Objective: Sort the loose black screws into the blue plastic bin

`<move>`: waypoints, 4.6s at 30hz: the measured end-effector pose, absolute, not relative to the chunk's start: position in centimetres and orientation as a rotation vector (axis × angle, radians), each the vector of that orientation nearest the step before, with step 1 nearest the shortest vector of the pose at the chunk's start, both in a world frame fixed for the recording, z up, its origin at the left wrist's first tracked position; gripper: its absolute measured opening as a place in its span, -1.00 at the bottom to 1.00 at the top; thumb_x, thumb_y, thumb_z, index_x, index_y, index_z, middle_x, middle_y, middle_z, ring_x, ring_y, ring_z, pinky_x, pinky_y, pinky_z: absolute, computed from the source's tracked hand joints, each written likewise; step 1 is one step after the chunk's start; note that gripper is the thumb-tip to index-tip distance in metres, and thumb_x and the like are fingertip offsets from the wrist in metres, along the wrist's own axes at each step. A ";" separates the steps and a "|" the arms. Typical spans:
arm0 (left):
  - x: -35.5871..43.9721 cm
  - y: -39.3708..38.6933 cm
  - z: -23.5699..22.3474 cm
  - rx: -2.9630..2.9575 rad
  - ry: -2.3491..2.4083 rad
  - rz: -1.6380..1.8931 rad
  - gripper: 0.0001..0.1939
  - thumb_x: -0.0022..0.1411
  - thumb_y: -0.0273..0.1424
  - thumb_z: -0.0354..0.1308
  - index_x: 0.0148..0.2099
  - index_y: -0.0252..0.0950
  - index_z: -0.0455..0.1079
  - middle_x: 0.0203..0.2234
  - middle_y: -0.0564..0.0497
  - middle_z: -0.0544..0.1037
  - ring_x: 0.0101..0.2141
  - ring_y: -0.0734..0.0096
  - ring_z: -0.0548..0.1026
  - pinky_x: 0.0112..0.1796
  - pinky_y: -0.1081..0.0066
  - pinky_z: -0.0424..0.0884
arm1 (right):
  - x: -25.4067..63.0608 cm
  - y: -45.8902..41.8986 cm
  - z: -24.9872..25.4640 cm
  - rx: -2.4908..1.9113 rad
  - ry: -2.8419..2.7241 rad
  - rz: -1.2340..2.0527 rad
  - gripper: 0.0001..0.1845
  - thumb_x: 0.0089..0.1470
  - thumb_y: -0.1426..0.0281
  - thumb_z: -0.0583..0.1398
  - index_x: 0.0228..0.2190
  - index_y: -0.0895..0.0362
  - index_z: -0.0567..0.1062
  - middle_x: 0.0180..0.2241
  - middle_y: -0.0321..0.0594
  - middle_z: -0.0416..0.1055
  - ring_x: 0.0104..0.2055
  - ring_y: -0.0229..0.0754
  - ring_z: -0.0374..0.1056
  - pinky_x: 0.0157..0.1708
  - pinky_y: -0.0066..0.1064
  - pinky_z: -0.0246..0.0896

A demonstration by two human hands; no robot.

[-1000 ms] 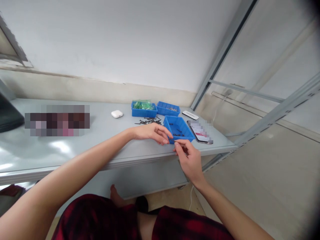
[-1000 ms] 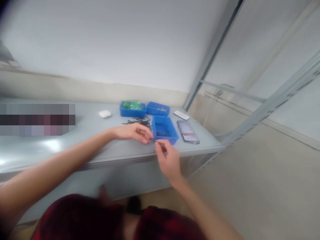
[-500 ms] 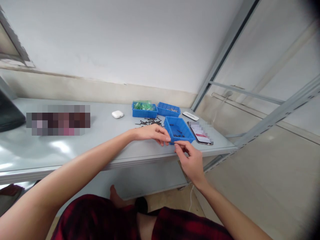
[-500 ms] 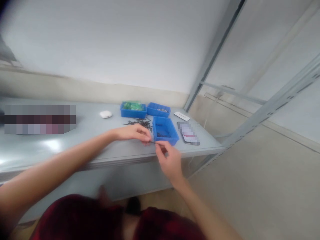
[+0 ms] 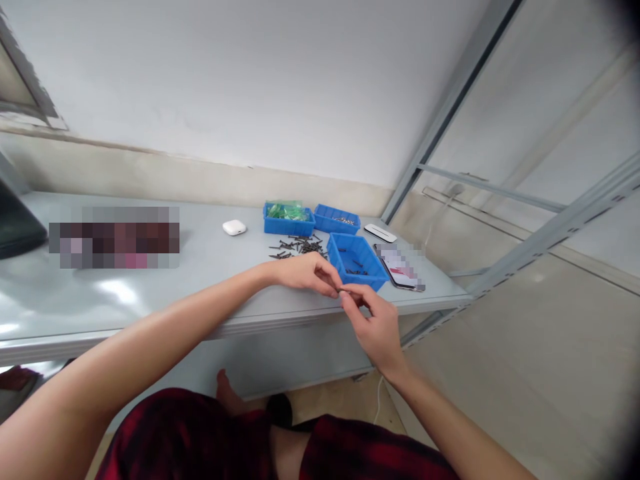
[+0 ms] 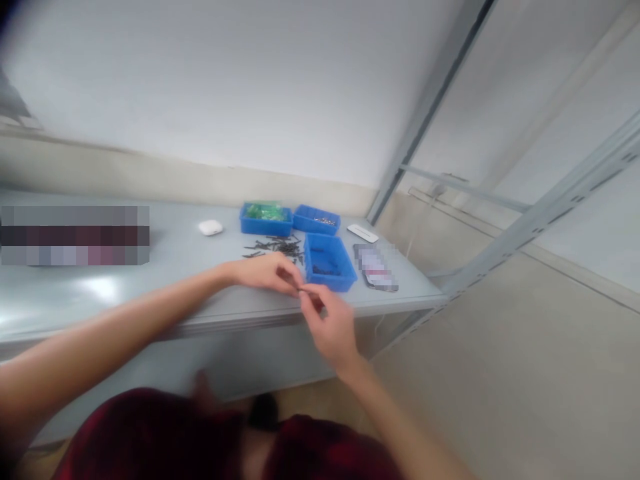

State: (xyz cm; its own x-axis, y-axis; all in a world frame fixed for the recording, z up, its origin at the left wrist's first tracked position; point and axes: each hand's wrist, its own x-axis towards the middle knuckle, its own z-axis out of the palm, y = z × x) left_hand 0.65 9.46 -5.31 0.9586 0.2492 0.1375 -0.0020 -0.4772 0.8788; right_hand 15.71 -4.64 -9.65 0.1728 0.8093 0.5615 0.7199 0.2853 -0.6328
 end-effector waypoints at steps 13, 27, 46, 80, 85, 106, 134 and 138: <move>0.4 10.0 -4.8 2.062 0.233 0.566 -0.84 0.04 -0.33 0.31 -0.31 -0.29 0.56 -0.33 -0.03 0.59 -0.29 0.38 0.48 -0.24 0.42 0.35 | 15.9 -4.1 -10.7 -1.369 -1.546 0.286 -0.71 0.15 0.27 0.14 -0.08 0.04 0.40 -0.37 -0.24 0.46 -0.40 -0.21 0.38 -0.34 -0.35 0.33; 0.3 8.4 -8.9 1.301 0.637 1.047 -0.68 0.03 -0.22 0.30 -0.23 -0.34 0.50 -0.35 -0.06 0.56 -0.35 0.39 0.48 -0.32 0.43 0.34 | 11.5 2.0 -9.3 -1.163 -1.230 0.629 -0.77 0.06 0.22 0.14 -0.25 0.06 0.34 -0.40 -0.27 0.44 -0.45 -0.25 0.37 -0.48 -0.42 0.30; 0.4 7.5 -9.9 1.168 0.659 1.135 -0.64 -0.01 -0.13 0.32 -0.38 -0.36 0.47 -0.52 0.01 0.49 -0.50 0.52 0.38 -0.47 0.51 0.22 | 10.4 2.4 -10.8 -1.178 -1.260 0.354 -0.76 0.17 0.23 0.03 -0.20 0.08 0.36 -0.39 -0.19 0.48 -0.34 -0.14 0.42 -0.29 -0.33 0.29; 0.5 8.3 -10.5 1.145 0.697 1.178 -0.74 -0.09 -0.27 0.32 -0.38 -0.33 0.43 -0.49 0.02 0.49 -0.46 0.46 0.43 -0.41 0.47 0.29 | 10.3 2.5 -10.9 -1.194 -1.303 0.241 -0.74 0.16 0.32 0.05 -0.14 0.12 0.41 -0.26 -0.13 0.50 -0.24 -0.14 0.43 -0.22 -0.31 0.32; 0.5 7.7 -10.0 1.201 0.719 1.175 -0.82 -0.11 -0.34 0.28 -0.44 -0.32 0.41 -0.54 0.06 0.46 -0.49 0.48 0.39 -0.43 0.49 0.26 | 10.3 2.6 -11.1 -1.215 -1.282 0.294 -0.69 0.19 0.29 0.03 -0.06 0.11 0.37 -0.35 -0.17 0.50 -0.27 -0.13 0.44 -0.21 -0.29 0.31; 0.2 8.0 -10.0 1.081 0.633 1.147 -0.77 -0.13 -0.33 0.36 -0.41 -0.31 0.43 -0.47 0.07 0.47 -0.47 0.53 0.40 -0.42 0.51 0.27 | 10.3 2.5 -11.1 -1.244 -1.233 0.296 -0.79 0.20 0.23 0.01 -0.26 0.07 0.34 -0.41 -0.25 0.46 -0.36 -0.16 0.41 -0.37 -0.39 0.22; 0.6 8.4 -10.8 1.258 0.668 1.161 -0.69 -0.05 -0.35 0.29 -0.19 -0.32 0.54 -0.24 -0.11 0.57 -0.28 0.32 0.49 -0.30 0.42 0.36 | 10.5 2.9 -11.1 -1.306 -1.211 0.368 -0.76 0.13 0.24 0.08 -0.20 0.07 0.39 -0.48 -0.25 0.48 -0.41 -0.13 0.43 -0.35 -0.33 0.28; 0.6 8.0 -10.5 1.261 0.625 1.160 -0.60 -0.08 -0.40 0.30 -0.11 -0.31 0.47 -0.40 -0.04 0.57 -0.37 0.36 0.49 -0.30 0.39 0.36 | 10.5 2.8 -11.0 -1.307 -1.211 0.364 -0.76 0.14 0.23 0.07 -0.20 0.07 0.40 -0.49 -0.26 0.48 -0.41 -0.12 0.43 -0.34 -0.33 0.28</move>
State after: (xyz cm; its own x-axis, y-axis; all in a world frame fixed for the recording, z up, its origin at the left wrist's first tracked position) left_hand 0.57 8.04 -10.52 0.3473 0.9121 0.2177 -0.3192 -0.1033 0.9420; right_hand 10.52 2.79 -11.04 0.3981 0.7902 0.4660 0.4018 0.3066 -0.8629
